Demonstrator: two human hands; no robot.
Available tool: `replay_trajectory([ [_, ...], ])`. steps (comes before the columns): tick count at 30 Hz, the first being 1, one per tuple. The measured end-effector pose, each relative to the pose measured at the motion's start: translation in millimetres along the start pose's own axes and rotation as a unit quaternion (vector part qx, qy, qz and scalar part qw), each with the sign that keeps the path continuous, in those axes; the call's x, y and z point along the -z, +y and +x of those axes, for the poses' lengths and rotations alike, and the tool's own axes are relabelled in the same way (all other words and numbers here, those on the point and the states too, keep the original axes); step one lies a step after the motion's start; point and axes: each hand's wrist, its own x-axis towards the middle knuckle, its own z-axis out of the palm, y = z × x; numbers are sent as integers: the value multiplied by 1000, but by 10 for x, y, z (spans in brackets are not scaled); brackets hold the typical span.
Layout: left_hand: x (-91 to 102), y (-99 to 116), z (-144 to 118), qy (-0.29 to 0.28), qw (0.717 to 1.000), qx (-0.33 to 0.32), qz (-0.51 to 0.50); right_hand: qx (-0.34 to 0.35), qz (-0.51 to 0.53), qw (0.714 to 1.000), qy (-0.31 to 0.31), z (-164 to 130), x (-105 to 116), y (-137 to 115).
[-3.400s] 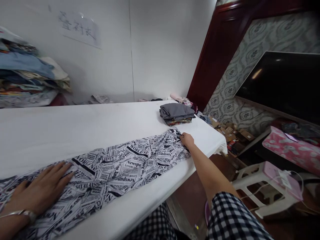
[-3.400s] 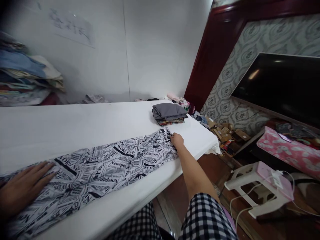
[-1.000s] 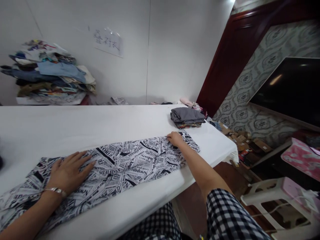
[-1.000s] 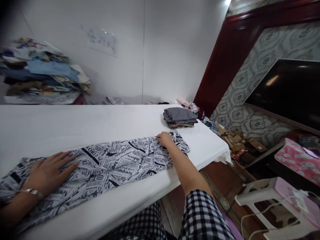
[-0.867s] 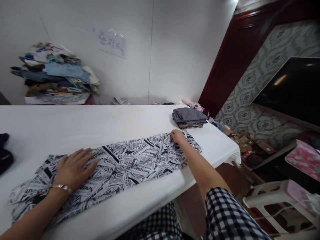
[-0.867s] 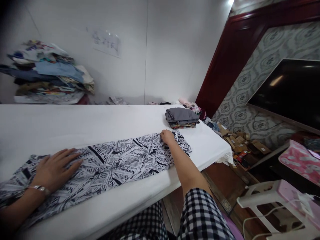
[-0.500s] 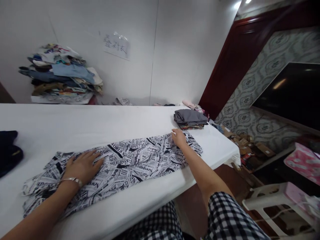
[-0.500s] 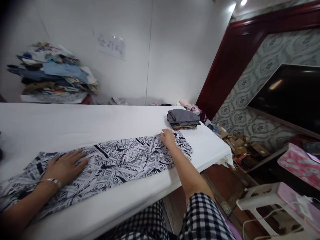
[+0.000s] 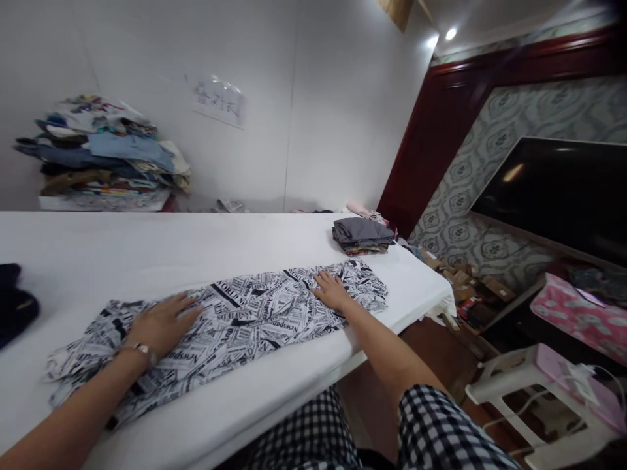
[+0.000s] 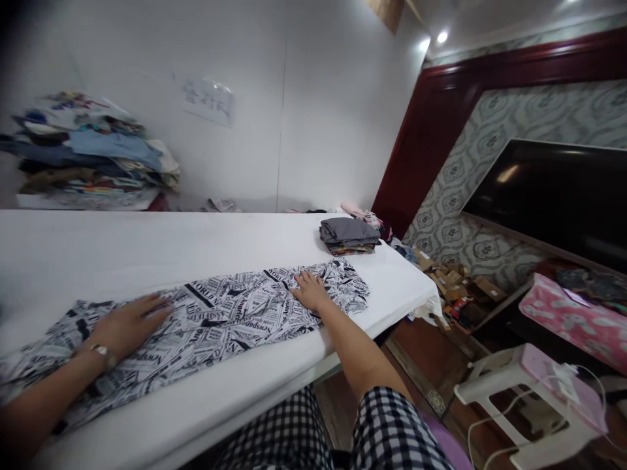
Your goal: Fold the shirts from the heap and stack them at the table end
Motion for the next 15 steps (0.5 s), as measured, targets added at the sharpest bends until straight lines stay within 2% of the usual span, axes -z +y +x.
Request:
replay_trajectory([
  [3,197,-102,-102,47,997,38,-49,-15,1,1000,-4,0,57,-22],
  [5,317,-203,-197,98,991,77,-43,-15,-1,999,44,12,100,-134],
  [7,391,-312,-287,110,982,148,-26,42,19,996,78,29,117,-345],
  [9,417,-398,-366,92,972,217,-1,119,51,989,66,29,82,-629],
  [11,406,-432,-431,54,964,258,23,177,65,982,32,7,-10,-920],
  [13,372,-411,-476,15,959,280,36,203,48,978,-5,-17,-147,-1147],
  [15,320,-356,-495,1,955,292,43,209,14,977,-30,-25,-292,-1274],
])
